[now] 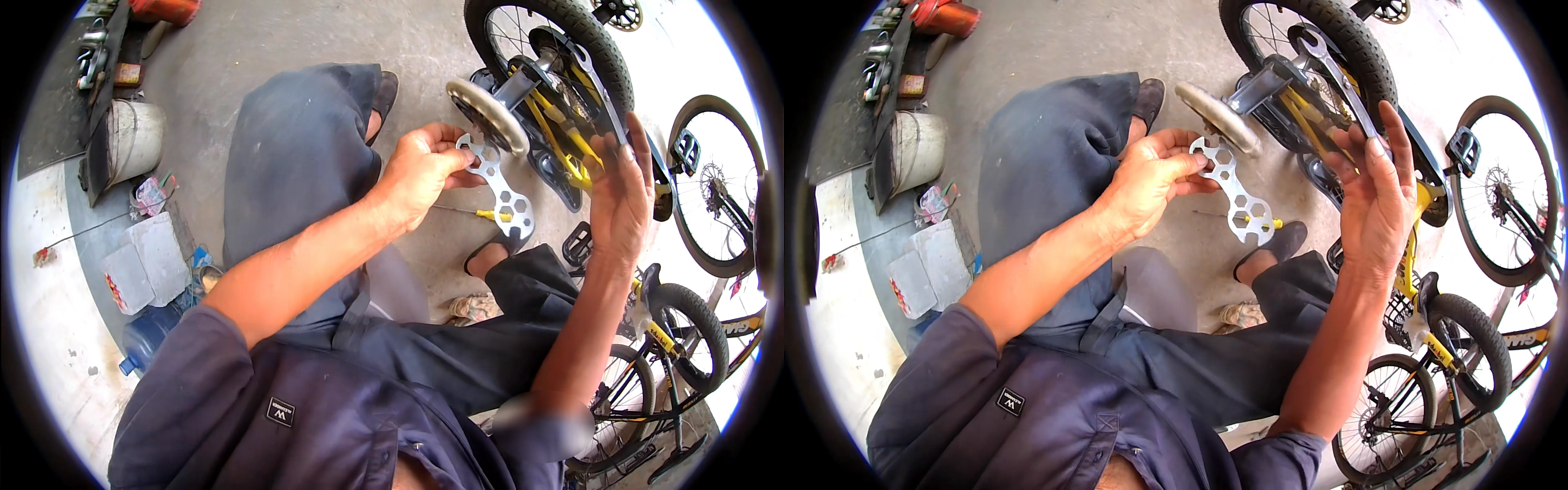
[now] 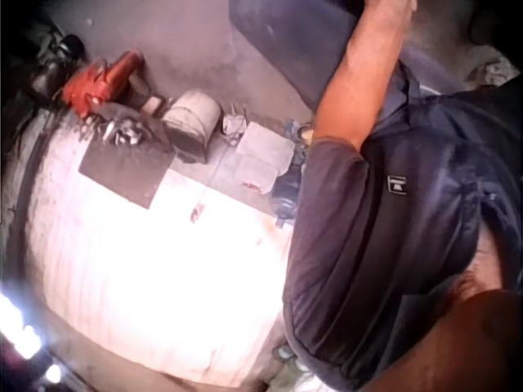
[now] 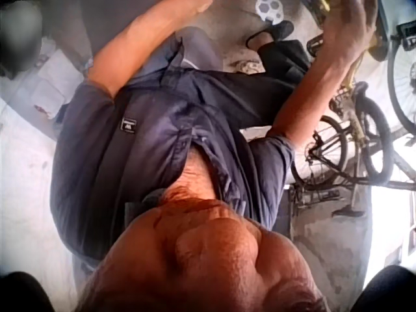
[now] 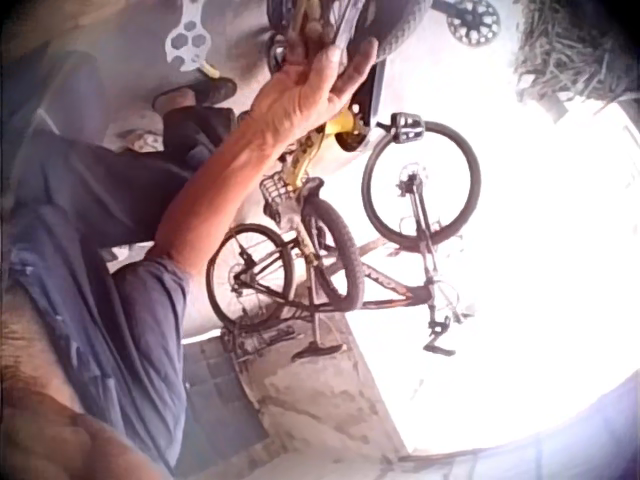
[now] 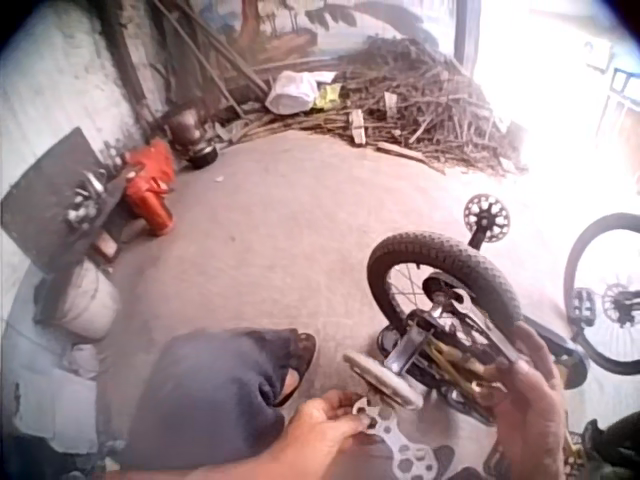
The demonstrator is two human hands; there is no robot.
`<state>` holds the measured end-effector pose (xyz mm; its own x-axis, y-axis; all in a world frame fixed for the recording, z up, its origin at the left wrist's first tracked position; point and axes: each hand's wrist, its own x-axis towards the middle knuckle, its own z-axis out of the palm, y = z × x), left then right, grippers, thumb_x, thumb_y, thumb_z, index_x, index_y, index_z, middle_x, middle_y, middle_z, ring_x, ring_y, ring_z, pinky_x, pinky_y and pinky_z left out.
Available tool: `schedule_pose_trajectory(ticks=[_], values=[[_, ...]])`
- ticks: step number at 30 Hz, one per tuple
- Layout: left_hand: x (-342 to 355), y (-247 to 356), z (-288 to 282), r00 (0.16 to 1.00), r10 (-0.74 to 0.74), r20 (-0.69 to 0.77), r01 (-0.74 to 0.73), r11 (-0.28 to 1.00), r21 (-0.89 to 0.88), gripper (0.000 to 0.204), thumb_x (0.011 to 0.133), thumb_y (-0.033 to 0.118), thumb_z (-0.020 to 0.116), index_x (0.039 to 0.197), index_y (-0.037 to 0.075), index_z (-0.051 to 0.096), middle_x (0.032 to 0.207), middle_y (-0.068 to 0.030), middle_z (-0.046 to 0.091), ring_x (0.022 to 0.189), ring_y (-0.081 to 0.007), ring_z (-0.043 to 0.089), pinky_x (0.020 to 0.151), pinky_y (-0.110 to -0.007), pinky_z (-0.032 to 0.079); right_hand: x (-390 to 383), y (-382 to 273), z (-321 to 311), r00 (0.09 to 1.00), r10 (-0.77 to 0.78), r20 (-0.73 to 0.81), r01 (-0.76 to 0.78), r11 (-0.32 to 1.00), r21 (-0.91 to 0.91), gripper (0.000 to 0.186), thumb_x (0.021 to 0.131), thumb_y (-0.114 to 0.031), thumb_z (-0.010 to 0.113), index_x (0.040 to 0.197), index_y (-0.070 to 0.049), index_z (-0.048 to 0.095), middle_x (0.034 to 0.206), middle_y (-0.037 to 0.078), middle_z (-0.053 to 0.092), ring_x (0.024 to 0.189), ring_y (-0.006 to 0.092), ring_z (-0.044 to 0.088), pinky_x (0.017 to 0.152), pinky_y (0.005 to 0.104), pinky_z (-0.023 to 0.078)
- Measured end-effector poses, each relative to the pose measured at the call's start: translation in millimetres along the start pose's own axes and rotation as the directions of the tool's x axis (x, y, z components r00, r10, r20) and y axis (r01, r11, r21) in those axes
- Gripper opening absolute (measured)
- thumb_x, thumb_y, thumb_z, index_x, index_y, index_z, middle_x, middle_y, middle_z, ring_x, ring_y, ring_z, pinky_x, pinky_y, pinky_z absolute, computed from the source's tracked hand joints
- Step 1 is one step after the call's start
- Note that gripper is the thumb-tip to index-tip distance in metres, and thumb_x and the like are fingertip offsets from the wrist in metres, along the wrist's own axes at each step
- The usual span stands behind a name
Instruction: The person is sitting on the floor repairing a yellow bicycle. They use a wrench to tighten a bolt on the rear wheel hub and a screwdriver to adjust a component on the wheel.
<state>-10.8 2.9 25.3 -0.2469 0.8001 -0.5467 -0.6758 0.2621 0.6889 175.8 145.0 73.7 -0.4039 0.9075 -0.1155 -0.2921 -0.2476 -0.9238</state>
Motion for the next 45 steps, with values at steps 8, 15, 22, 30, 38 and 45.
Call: schedule_pose_trajectory(ticks=[8, 15, 22, 30, 38, 45], values=[[-5.4, 26.9, -19.9, 0.988, 0.129, -0.085, -0.094, 0.937, 0.336, 0.023, 0.087, 0.006, 0.049, 0.107, -0.001, 0.058, 0.088, -0.0055, 0.059, 0.079, -0.0138, 0.059, 0.071, -0.030, 0.054, -43.6, -2.8, -10.1, 0.999, -0.007, -0.045, -0.002, 0.982, -0.190, 0.035, 0.087, -0.004, 0.058, 0.121, 0.004, 0.051, 0.096, 0.016, 0.065, 0.081, 0.0177, 0.065, 0.069, 0.0284, 0.054], [-12.0, 36.2, -34.8, 0.996, 0.044, -0.075, -0.018, 0.946, 0.323, 0.019, 0.094, 0.022, 0.055, 0.097, 0.004, 0.060, 0.082, -0.0022, 0.056, 0.071, -0.0137, 0.059, 0.066, -0.030, 0.052, -57.0, 1.2, -15.7, 0.997, 0.072, -0.033, -0.077, 0.977, -0.199, 0.026, 0.087, -0.007, 0.059, 0.112, 0.001, 0.057, 0.090, 0.014, 0.066, 0.076, 0.0173, 0.066, 0.067, 0.0287, 0.054], [-19.5, 36.2, -26.0, 1.000, -0.015, 0.006, 0.013, 0.972, 0.236, 0.019, 0.095, 0.020, 0.053, 0.101, 0.004, 0.059, 0.086, -0.0028, 0.058, 0.072, -0.0139, 0.061, 0.067, -0.031, 0.053, -63.0, -6.7, -18.5, 0.997, -0.019, -0.074, 0.011, 0.994, -0.108, 0.024, 0.089, -0.010, 0.057, 0.109, 0.003, 0.057, 0.083, 0.014, 0.066, 0.067, 0.0170, 0.064, 0.064, 0.0292, 0.053], [-25.1, 44.3, -22.9, 0.994, -0.002, 0.106, -0.024, 0.970, 0.244, 0.021, 0.096, 0.017, 0.050, 0.108, 0.001, 0.057, 0.093, -0.0096, 0.062, 0.083, -0.0177, 0.063, 0.071, -0.032, 0.056, -77.0, -10.1, -34.8, 0.998, -0.001, -0.064, -0.006, 0.994, -0.106, 0.020, 0.088, -0.011, 0.060, 0.104, 0.001, 0.058, 0.081, 0.010, 0.064, 0.064, 0.0152, 0.062, 0.060, 0.0266, 0.052], [-12.8, 38.1, -23.1, 0.994, -0.005, 0.114, -0.023, 0.968, 0.248, 0.022, 0.095, 0.016, 0.050, 0.109, 0.000, 0.056, 0.095, -0.0106, 0.063, 0.085, -0.0188, 0.064, 0.070, -0.033, 0.056, -61.9, -1.5, -26.6, 0.991, -0.020, -0.132, -0.025, 0.944, -0.328, 0.022, 0.086, -0.007, 0.066, 0.105, 0.000, 0.058, 0.081, 0.007, 0.063, 0.069, 0.0147, 0.064, 0.066, 0.0266, 0.053], [-15.3, 26.3, -15.5, 0.988, -0.074, 0.139, 0.034, 0.963, 0.267, 0.025, 0.094, 0.019, 0.053, 0.110, 0.000, 0.058, 0.096, -0.0098, 0.064, 0.083, -0.0177, 0.063, 0.071, -0.033, 0.056, -55.4, -1.7, -35.7, 0.999, 0.050, -0.001, -0.050, 0.995, -0.083, 0.012, 0.086, -0.010, 0.068, 0.092, -0.002, 0.061, 0.081, 0.006, 0.064, 0.064, 0.0171, 0.062, 0.059, 0.0290, 0.051]])
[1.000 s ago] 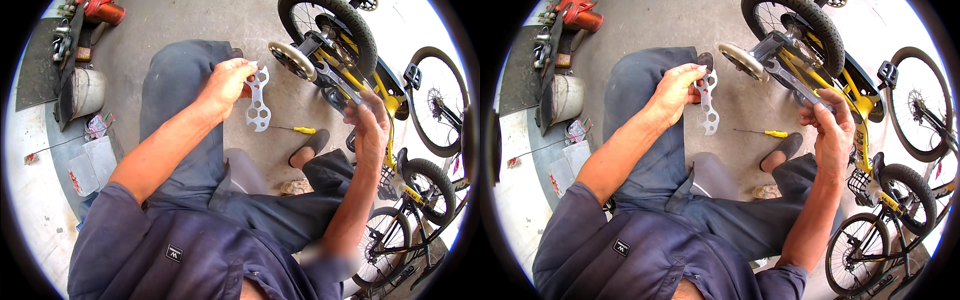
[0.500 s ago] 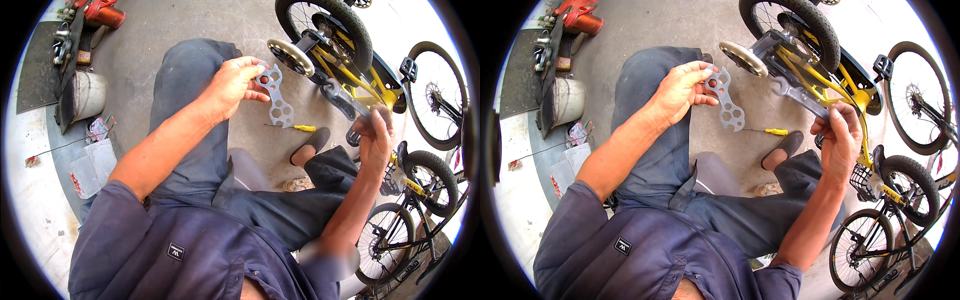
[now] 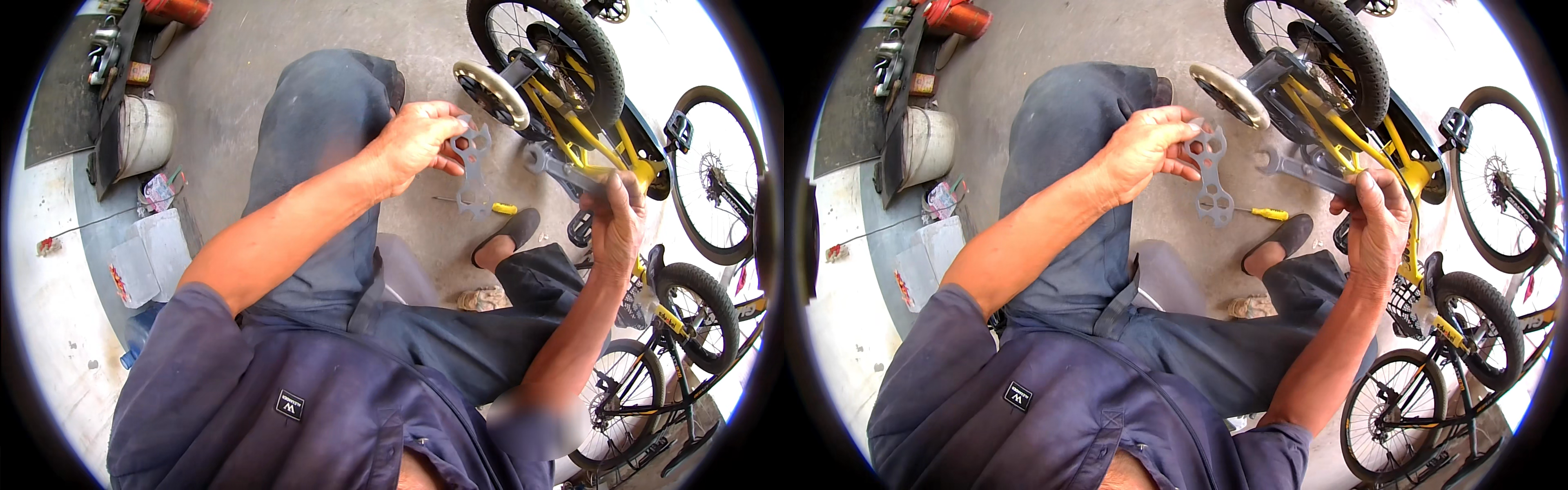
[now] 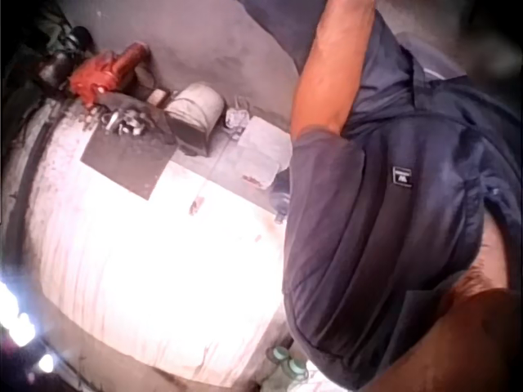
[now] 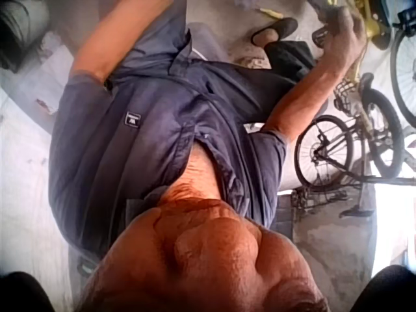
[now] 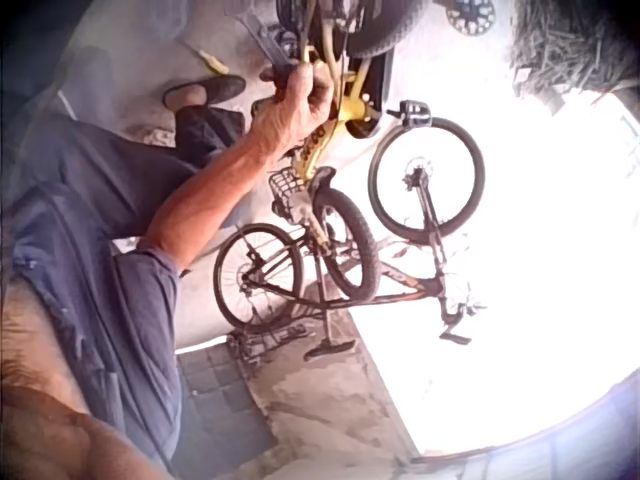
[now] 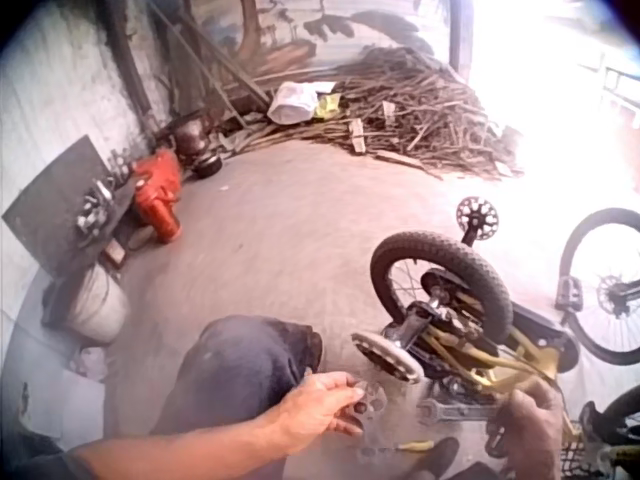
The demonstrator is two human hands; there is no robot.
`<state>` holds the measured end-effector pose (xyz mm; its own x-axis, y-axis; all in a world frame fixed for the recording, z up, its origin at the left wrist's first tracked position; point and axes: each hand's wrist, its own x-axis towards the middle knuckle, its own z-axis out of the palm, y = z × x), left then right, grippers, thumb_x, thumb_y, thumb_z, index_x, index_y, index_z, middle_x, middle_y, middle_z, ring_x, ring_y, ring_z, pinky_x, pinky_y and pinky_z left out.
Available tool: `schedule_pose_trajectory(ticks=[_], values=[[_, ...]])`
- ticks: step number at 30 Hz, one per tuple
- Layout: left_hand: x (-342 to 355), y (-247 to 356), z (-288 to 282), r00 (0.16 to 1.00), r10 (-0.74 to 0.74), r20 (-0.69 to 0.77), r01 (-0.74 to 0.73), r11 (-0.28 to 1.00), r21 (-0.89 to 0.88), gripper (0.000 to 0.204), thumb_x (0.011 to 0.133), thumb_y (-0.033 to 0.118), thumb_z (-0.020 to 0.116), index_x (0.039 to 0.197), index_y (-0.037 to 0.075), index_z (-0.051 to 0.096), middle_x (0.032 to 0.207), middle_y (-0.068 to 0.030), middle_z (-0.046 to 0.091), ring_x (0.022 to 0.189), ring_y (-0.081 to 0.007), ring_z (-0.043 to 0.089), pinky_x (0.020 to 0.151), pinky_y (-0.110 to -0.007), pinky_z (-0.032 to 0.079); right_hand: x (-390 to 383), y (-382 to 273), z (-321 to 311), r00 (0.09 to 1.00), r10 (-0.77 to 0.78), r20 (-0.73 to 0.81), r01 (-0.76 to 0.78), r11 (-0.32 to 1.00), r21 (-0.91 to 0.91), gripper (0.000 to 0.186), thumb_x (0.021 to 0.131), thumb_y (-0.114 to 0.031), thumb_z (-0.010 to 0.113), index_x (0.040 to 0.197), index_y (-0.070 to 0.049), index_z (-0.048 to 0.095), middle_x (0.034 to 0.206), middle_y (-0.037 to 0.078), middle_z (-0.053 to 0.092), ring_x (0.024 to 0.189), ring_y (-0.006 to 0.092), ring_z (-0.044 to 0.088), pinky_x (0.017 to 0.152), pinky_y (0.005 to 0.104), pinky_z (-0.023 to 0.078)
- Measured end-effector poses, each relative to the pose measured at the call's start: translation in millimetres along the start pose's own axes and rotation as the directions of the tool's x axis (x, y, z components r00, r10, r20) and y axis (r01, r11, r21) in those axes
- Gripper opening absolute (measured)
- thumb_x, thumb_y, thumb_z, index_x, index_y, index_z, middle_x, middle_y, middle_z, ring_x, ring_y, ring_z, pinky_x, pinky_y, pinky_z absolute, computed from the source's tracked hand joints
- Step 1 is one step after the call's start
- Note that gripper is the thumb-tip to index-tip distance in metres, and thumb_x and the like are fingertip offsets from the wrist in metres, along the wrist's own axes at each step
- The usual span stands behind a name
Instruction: The person is sitting on the floor repairing a yellow bicycle. They use a wrench to tighten a bolt on the rear wheel hub and a screwdriver to adjust a component on the wheel.
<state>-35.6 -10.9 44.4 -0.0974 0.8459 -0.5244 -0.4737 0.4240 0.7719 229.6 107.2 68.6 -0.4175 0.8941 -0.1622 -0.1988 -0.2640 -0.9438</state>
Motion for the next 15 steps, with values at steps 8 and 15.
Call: schedule_pose_trajectory(ticks=[8, 15], values=[[1.2, -0.8, -4.5, 1.000, -0.007, 0.010, 0.006, 0.999, 0.044, 0.026, 0.095, 0.023, 0.053, 0.109, 0.001, 0.059, 0.093, -0.0073, 0.063, 0.081, -0.0170, 0.064, 0.072, -0.032, 0.056, 4.2, 9.2, 10.1, 0.995, 0.084, 0.050, -0.083, 0.996, -0.016, 0.027, 0.082, -0.005, 0.069, 0.106, 0.002, 0.060, 0.089, 0.010, 0.063, 0.067, 0.0174, 0.062, 0.061, 0.0294, 0.051], [5.8, -2.8, -13.5, 0.999, -0.030, 0.024, 0.033, 0.990, -0.140, 0.023, 0.096, 0.022, 0.052, 0.106, 0.003, 0.060, 0.091, -0.0055, 0.062, 0.083, -0.0174, 0.064, 0.076, -0.035, 0.055, 9.0, 12.3, 6.4, 0.970, 0.024, 0.242, -0.087, 0.964, 0.251, 0.047, 0.080, -0.013, 0.071, 0.120, 0.006, 0.054, 0.089, 0.013, 0.061, 0.075, 0.0199, 0.060, 0.063, 0.0323, 0.051]])
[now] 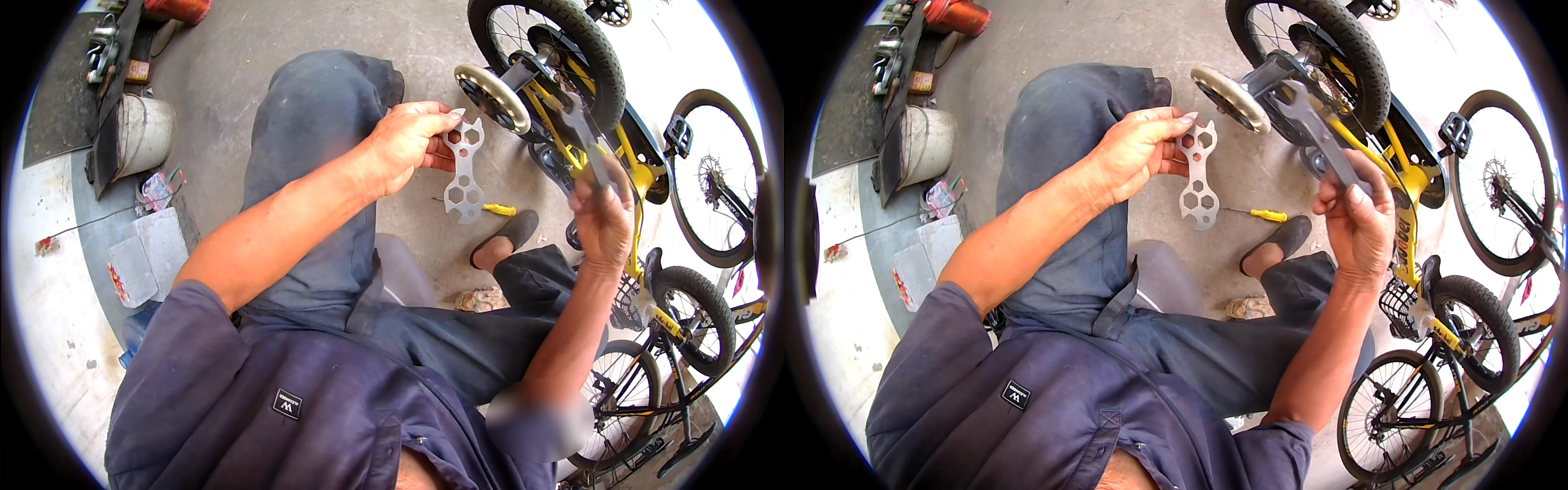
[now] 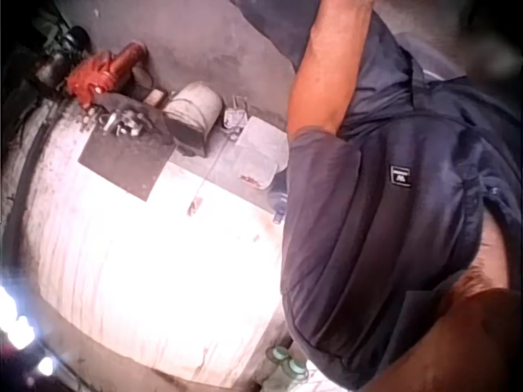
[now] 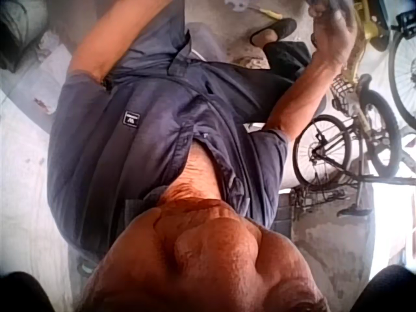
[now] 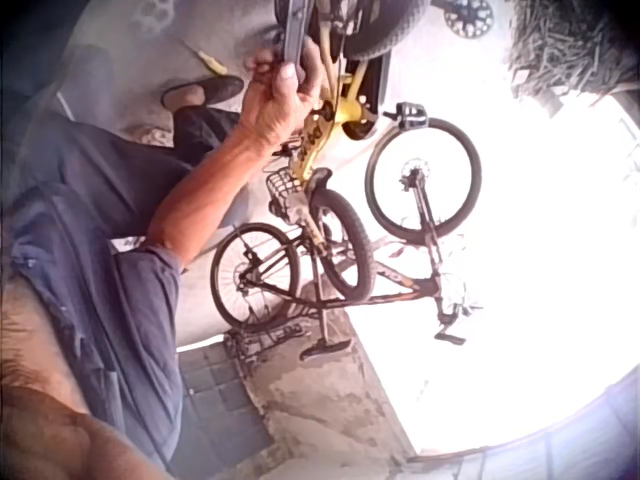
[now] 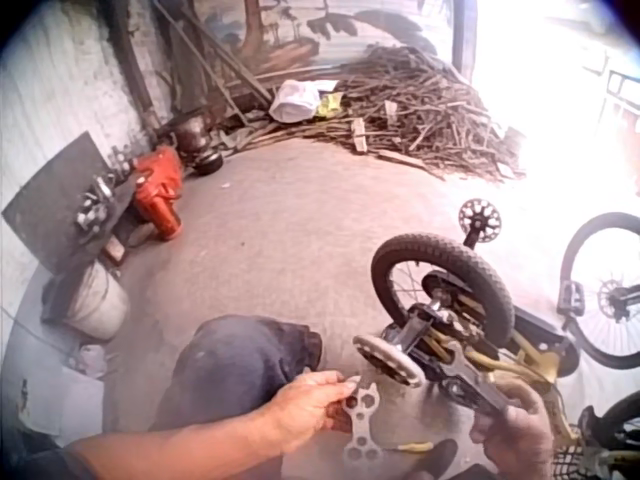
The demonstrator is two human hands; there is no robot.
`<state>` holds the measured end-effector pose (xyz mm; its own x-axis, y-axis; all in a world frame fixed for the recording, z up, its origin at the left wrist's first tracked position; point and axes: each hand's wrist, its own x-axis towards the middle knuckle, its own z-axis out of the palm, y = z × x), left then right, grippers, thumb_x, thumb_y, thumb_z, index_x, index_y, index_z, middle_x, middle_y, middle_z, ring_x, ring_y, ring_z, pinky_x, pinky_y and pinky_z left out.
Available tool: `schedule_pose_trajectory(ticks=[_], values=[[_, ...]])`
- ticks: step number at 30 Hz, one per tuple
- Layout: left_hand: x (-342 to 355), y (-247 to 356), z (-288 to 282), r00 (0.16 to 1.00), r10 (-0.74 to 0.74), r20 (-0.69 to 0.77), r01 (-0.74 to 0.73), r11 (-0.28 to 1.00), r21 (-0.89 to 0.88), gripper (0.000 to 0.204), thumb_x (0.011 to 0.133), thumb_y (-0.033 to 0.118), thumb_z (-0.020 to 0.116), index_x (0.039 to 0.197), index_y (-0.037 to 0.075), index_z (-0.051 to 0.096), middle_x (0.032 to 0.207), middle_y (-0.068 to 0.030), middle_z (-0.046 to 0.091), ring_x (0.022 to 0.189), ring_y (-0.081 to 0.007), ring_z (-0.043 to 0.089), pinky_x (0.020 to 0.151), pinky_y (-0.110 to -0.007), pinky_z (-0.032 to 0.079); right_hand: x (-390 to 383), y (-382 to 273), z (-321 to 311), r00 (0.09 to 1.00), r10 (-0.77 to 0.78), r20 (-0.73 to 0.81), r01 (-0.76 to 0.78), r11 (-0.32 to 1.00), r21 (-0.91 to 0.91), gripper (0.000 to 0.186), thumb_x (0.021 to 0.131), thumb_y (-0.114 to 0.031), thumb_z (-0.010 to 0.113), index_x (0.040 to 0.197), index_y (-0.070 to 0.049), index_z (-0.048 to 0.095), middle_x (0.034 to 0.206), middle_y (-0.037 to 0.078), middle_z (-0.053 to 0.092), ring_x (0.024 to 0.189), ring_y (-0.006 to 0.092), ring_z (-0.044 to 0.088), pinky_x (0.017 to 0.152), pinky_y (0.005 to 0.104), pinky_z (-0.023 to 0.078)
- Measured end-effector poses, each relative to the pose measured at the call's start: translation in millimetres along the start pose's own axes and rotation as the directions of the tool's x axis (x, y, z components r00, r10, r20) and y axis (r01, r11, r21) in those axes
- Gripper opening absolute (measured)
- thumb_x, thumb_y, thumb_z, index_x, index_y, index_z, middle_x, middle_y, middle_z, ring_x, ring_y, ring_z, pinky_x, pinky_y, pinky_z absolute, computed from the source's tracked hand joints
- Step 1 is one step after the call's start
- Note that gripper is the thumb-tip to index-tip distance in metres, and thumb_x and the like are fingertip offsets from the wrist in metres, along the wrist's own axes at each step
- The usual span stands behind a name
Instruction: The person is sitting on the floor repairing a yellow bicycle. They use a wrench to tighten a bolt on the rear wheel hub and a screwdriver to adjust a component on the wheel.
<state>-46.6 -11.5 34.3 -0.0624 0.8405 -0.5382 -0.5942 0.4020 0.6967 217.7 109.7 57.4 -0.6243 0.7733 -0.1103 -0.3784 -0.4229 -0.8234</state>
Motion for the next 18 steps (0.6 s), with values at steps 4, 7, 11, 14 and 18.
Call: schedule_pose_trajectory(ticks=[4, 7, 11, 14, 18], values=[[2.9, -1.5, 1.3, 1.000, 0.013, 0.011, -0.013, 0.999, -0.030, 0.023, 0.097, 0.021, 0.051, 0.106, 0.002, 0.060, 0.093, -0.0067, 0.064, 0.085, -0.0180, 0.064, 0.076, -0.035, 0.055, 0.7, 11.9, 8.0, 0.996, 0.012, -0.087, 0.011, 0.967, 0.256, 0.051, 0.079, -0.012, 0.071, 0.124, 0.003, 0.052, 0.089, 0.012, 0.059, 0.075, 0.0188, 0.058, 0.061, 0.0316, 0.050], [2.1, 2.8, 2.5, 0.997, 0.053, 0.054, -0.052, 0.999, -0.005, 0.023, 0.097, 0.019, 0.050, 0.106, 0.001, 0.059, 0.096, -0.0086, 0.065, 0.086, -0.0182, 0.064, 0.076, -0.035, 0.055, -0.1, 15.6, 22.6, 0.998, 0.056, 0.033, -0.063, 0.963, 0.263, 0.043, 0.079, -0.008, 0.070, 0.119, -0.002, 0.055, 0.085, 0.008, 0.058, 0.072, 0.0193, 0.058, 0.058, 0.0335, 0.050], [0.2, 4.9, 5.5, 0.997, 0.051, 0.056, -0.051, 0.999, 0.011, 0.023, 0.097, 0.017, 0.048, 0.109, 0.000, 0.059, 0.099, -0.0102, 0.066, 0.087, -0.0190, 0.064, 0.077, -0.035, 0.055, 0.1, 30.3, 38.3, 0.972, 0.179, 0.153, -0.200, 0.971, 0.134, 0.023, 0.079, -0.006, 0.069, 0.100, 0.000, 0.060, 0.077, 0.009, 0.058, 0.067, 0.0224, 0.059, 0.060, 0.0350, 0.050], [-0.4, 2.5, 7.5, 0.997, 0.053, 0.053, -0.054, 0.998, 0.013, 0.025, 0.097, 0.016, 0.047, 0.112, 0.000, 0.058, 0.100, -0.0105, 0.066, 0.088, -0.0197, 0.064, 0.077, -0.035, 0.055, 1.3, 30.0, 42.6, 0.981, 0.185, 0.063, -0.178, 0.978, -0.105, 0.020, 0.082, -0.008, 0.068, 0.100, 0.001, 0.063, 0.074, 0.008, 0.059, 0.066, 0.0198, 0.059, 0.062, 0.0319, 0.049], [-0.4, 1.8, 10.0, 0.996, 0.057, 0.068, -0.060, 0.997, 0.048, 0.026, 0.097, 0.015, 0.047, 0.115, -0.001, 0.057, 0.100, -0.0107, 0.065, 0.089, -0.0202, 0.065, 0.078, -0.035, 0.055, 4.4, 30.6, 34.7, 0.983, 0.172, -0.068, -0.184, 0.940, -0.287, 0.020, 0.087, -0.011, 0.065, 0.102, 0.001, 0.066, 0.071, 0.006, 0.061, 0.063, 0.0135, 0.057, 0.063, 0.0270, 0.046]])
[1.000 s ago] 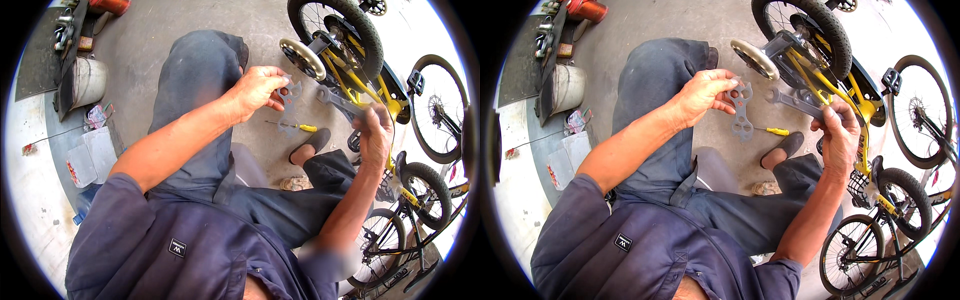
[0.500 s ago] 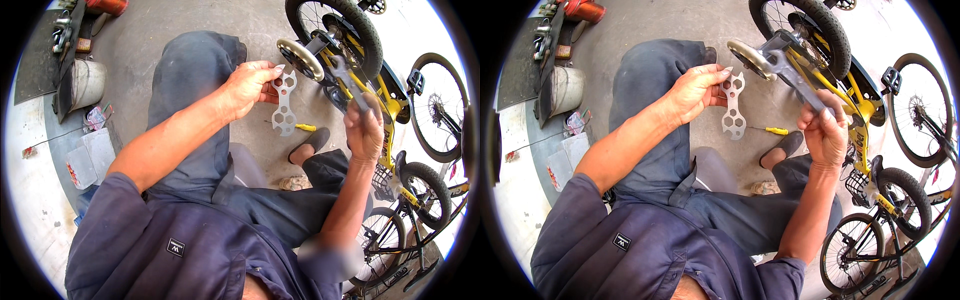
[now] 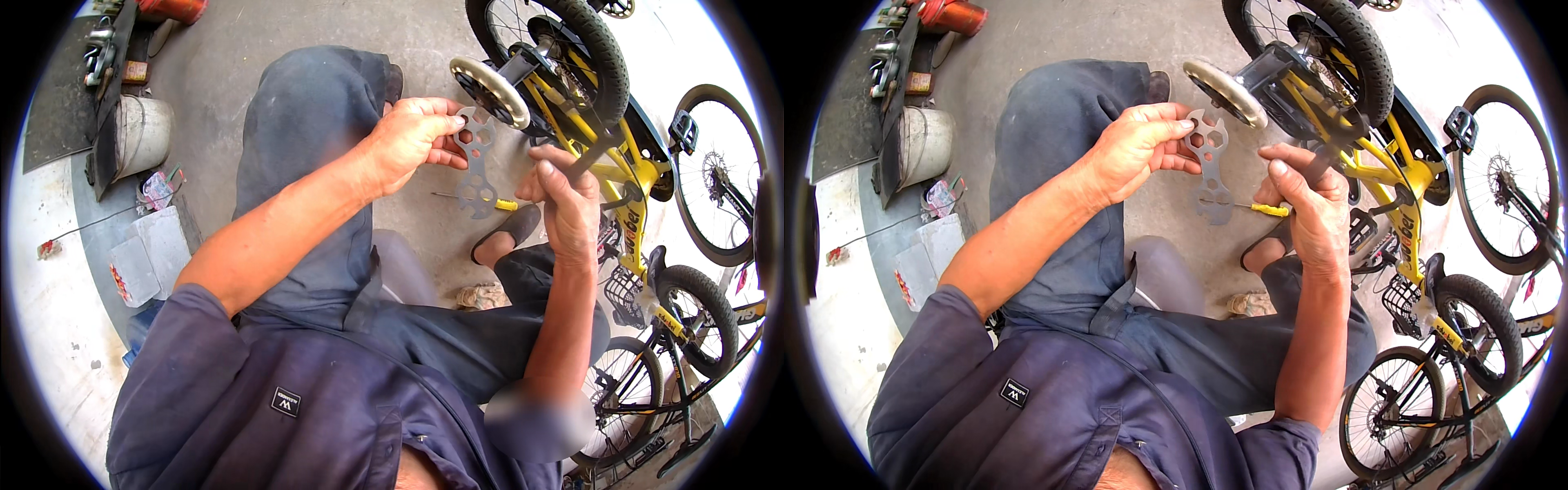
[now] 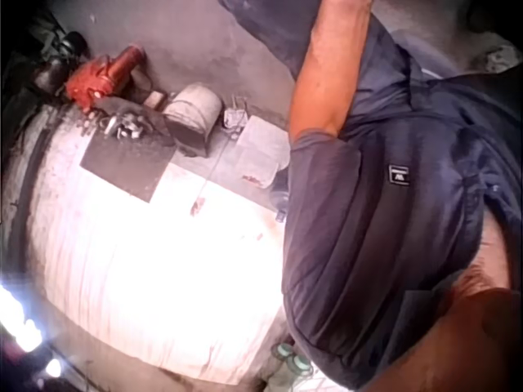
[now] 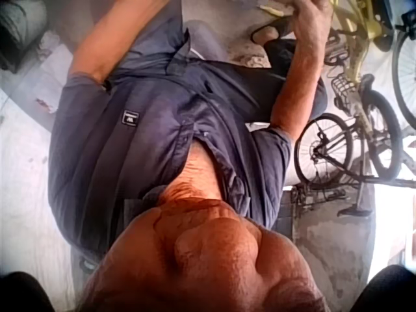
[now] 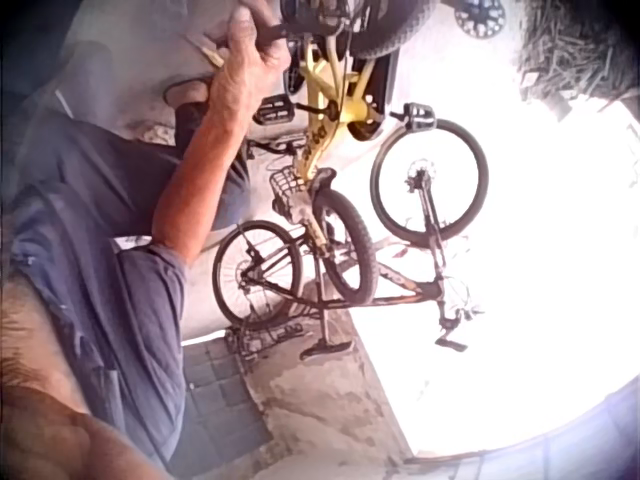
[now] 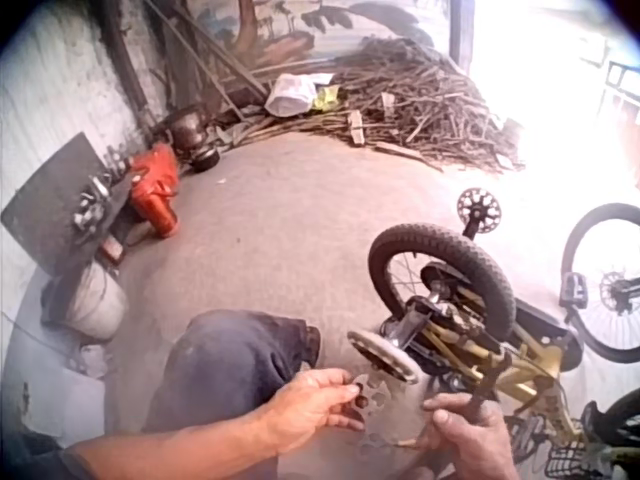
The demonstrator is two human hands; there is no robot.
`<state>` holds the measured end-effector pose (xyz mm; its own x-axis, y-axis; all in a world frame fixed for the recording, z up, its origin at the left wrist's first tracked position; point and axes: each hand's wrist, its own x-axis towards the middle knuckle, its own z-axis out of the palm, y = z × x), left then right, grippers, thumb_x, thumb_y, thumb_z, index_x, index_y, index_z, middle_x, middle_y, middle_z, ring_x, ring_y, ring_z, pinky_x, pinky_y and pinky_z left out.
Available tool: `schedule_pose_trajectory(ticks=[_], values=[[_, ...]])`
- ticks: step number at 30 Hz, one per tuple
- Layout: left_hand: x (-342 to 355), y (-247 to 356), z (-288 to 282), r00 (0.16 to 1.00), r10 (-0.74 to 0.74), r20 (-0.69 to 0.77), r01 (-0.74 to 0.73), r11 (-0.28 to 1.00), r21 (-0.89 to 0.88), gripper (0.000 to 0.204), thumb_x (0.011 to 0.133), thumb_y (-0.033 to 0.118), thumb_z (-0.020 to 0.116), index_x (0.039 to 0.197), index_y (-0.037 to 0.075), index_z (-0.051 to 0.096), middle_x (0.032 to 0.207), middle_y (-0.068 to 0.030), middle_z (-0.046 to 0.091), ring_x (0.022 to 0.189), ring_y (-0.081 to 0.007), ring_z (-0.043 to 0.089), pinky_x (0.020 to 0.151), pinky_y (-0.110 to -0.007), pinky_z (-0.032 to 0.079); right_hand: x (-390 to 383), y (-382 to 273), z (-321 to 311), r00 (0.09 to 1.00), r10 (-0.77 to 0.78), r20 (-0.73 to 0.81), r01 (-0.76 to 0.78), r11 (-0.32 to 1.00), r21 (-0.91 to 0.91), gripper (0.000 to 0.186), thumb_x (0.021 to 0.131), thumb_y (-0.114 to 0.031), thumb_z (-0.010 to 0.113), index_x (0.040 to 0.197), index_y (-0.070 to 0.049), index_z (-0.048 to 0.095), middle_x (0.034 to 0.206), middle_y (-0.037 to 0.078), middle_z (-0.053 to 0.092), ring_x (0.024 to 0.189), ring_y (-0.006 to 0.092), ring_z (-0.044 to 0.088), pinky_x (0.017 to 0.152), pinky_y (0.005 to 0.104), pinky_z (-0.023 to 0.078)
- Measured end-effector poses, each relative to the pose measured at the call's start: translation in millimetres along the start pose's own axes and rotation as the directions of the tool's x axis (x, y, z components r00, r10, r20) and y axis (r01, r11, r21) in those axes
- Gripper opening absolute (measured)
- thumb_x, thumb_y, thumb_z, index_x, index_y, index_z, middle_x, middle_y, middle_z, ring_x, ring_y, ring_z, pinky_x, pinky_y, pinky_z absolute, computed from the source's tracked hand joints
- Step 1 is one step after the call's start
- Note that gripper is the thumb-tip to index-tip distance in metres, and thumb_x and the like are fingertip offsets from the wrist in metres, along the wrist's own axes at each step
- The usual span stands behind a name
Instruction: The person is sitting on the floor repairing a yellow bicycle. They use a wrench to tighten a bolt on the rear wheel hub and a screwdriver to adjust a component on the wheel.
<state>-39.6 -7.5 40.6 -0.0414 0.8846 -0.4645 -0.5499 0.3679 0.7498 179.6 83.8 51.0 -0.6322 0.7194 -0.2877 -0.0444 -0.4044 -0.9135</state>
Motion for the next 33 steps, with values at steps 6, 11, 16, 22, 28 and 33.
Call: schedule_pose_trajectory(ticks=[6, 11, 16, 22, 28, 33], values=[[4.9, -6.9, 0.7, 0.999, 0.039, -0.008, -0.039, 0.998, -0.058, 0.027, 0.097, 0.013, 0.048, 0.116, -0.002, 0.057, 0.100, -0.0103, 0.065, 0.088, -0.0200, 0.065, 0.078, -0.034, 0.055, -2.4, 5.6, 20.5, 0.982, 0.136, -0.130, -0.167, 0.948, -0.273, 0.024, 0.087, -0.019, 0.069, 0.105, -0.003, 0.069, 0.070, -0.001, 0.060, 0.054, 0.0041, 0.048, 0.050, 0.0193, 0.038], [7.9, -11.0, 3.1, 0.999, 0.050, 0.002, -0.050, 0.996, -0.080, 0.026, 0.097, 0.012, 0.048, 0.115, -0.002, 0.059, 0.101, -0.0107, 0.065, 0.089, -0.0198, 0.065, 0.080, -0.034, 0.055, -4.9, 19.8, 35.0, 0.982, 0.144, -0.122, -0.184, 0.869, -0.460, 0.024, 0.081, -0.017, 0.075, 0.102, -0.005, 0.071, 0.067, -0.006, 0.056, 0.057, 0.0024, 0.044, 0.050, 0.0203, 0.036], [12.3, -13.1, 5.6, 0.996, 0.087, -0.020, -0.089, 0.990, -0.106, 0.026, 0.096, 0.010, 0.047, 0.116, -0.002, 0.059, 0.103, -0.0106, 0.065, 0.091, -0.0193, 0.064, 0.084, -0.034, 0.055, -2.0, 25.6, 32.8, 0.987, 0.080, -0.140, -0.135, 0.883, -0.449, 0.018, 0.083, -0.015, 0.072, 0.098, -0.005, 0.071, 0.065, -0.008, 0.053, 0.059, 0.0023, 0.043, 0.053, 0.0205, 0.035], [13.1, -15.4, 6.8, 0.991, 0.087, -0.097, -0.085, 0.996, 0.020, 0.025, 0.095, 0.009, 0.049, 0.114, -0.003, 0.060, 0.103, -0.0114, 0.065, 0.091, -0.0186, 0.065, 0.082, -0.032, 0.056, 2.3, 30.8, 29.3, 0.981, -0.162, -0.108, 0.036, 0.697, -0.716, 0.016, 0.082, -0.013, 0.071, 0.094, -0.002, 0.069, 0.061, 0.000, 0.053, 0.056, 0.0071, 0.048, 0.053, 0.0252, 0.040], [15.5, -17.3, 10.3, 0.979, 0.101, -0.176, -0.078, 0.988, 0.130, 0.025, 0.094, 0.011, 0.054, 0.113, -0.004, 0.061, 0.096, -0.0118, 0.067, 0.086, -0.0182, 0.066, 0.075, -0.028, 0.056, 5.7, 32.8, 27.2, 0.922, -0.379, 0.076, 0.207, 0.319, -0.925, 0.021, 0.075, -0.010, 0.075, 0.094, -0.004, 0.068, 0.072, 0.010, 0.060, 0.061, 0.0258, 0.058, 0.057, 0.0333, 0.046], [18.4, -17.1, 14.0, 0.964, 0.150, -0.221, -0.109, 0.976, 0.190, 0.025, 0.093, 0.010, 0.055, 0.110, -0.006, 0.062, 0.095, -0.0137, 0.068, 0.083, -0.0190, 0.068, 0.071, -0.028, 0.056, 9.2, 33.4, 24.1, 0.871, -0.486, 0.075, 0.228, 0.265, -0.937, 0.021, 0.072, -0.008, 0.075, 0.092, -0.005, 0.068, 0.074, 0.008, 0.061, 0.068, 0.0253, 0.058, 0.061, 0.0343, 0.047]])
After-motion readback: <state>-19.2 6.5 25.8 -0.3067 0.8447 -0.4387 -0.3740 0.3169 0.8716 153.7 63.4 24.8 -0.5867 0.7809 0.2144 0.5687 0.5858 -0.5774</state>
